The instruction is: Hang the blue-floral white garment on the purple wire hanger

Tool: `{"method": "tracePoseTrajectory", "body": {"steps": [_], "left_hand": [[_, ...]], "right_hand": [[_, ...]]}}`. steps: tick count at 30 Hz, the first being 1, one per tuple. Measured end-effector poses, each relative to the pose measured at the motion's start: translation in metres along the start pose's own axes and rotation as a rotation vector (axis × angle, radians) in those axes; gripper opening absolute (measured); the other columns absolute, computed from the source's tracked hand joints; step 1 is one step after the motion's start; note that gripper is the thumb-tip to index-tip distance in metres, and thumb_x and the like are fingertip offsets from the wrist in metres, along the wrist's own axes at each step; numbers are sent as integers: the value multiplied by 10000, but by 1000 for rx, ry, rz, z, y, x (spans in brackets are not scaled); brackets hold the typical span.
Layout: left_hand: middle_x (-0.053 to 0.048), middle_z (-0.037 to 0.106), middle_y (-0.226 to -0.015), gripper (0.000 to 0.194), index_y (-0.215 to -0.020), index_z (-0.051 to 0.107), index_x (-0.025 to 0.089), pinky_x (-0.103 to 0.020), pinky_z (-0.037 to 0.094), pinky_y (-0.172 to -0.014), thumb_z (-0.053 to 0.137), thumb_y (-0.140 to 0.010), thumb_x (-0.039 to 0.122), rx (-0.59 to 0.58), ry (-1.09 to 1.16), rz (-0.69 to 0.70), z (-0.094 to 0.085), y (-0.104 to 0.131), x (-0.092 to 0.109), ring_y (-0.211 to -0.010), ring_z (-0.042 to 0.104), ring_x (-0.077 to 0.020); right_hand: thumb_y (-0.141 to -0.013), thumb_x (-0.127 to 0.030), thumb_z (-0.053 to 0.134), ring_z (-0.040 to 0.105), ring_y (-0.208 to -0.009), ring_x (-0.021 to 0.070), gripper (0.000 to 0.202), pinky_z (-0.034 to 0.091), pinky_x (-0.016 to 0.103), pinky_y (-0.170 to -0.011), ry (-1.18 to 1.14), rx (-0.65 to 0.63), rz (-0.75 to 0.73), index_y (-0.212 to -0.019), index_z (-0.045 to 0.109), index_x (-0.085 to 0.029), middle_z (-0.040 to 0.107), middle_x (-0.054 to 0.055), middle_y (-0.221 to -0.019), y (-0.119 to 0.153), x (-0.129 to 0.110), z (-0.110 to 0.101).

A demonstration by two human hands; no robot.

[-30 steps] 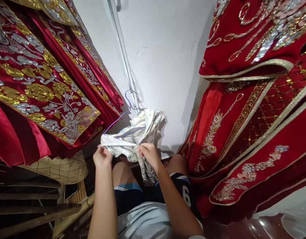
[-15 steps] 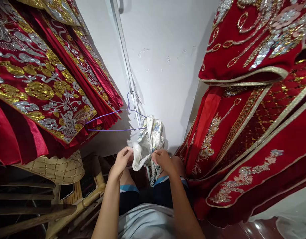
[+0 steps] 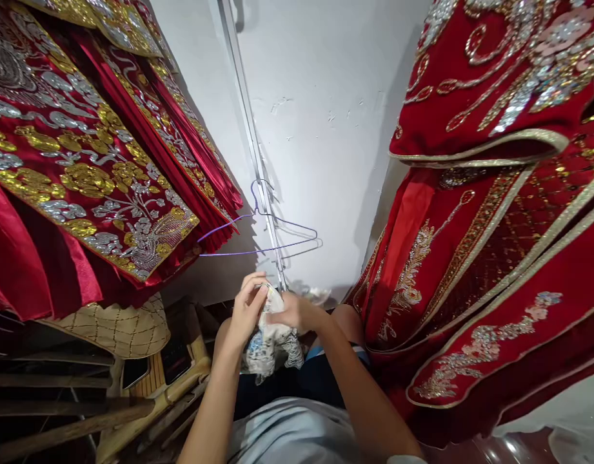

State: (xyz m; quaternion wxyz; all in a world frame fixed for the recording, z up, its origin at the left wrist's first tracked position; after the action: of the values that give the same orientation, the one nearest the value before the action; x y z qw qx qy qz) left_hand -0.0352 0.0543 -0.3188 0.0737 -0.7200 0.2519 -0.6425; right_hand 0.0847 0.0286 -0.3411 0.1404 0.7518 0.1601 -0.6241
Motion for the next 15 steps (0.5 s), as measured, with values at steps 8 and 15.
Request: {"method": "tracePoseTrajectory", "body": {"steps": [8,15], "left_hand": [[-37,699,-767,406,-758,713,181,-301,471,-739,613,-834,567,-502,-212,-317,-18,40,-47,-776,623,-246],[-52,597,-527,324,-471,555,233,-354,448,-741,751,-634,433,-208,-705,-381,-115,2,-52,-648,624,-291]], "right_hand": [[-734,-174,491,532,-696,155,238,411,242,-634,201,395,-276,-888,673,-168,602,0,-738,-20,-58,-72],[-763,-291,474,557,-722,178,283,434,278,-708,221,611,-156,-895,687,-158,664,38,-792,-98,-22,-111]]}}
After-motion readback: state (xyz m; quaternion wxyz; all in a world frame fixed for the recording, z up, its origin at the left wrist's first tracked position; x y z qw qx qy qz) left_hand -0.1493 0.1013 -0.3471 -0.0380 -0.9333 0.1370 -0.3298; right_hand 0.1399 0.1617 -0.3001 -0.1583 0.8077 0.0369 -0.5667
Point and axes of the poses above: each hand's wrist, its own y-axis away from the middle knuckle, its own z-axis out of the palm, x = y × z, the point moved 6 cm from there along -y, towards the middle knuckle
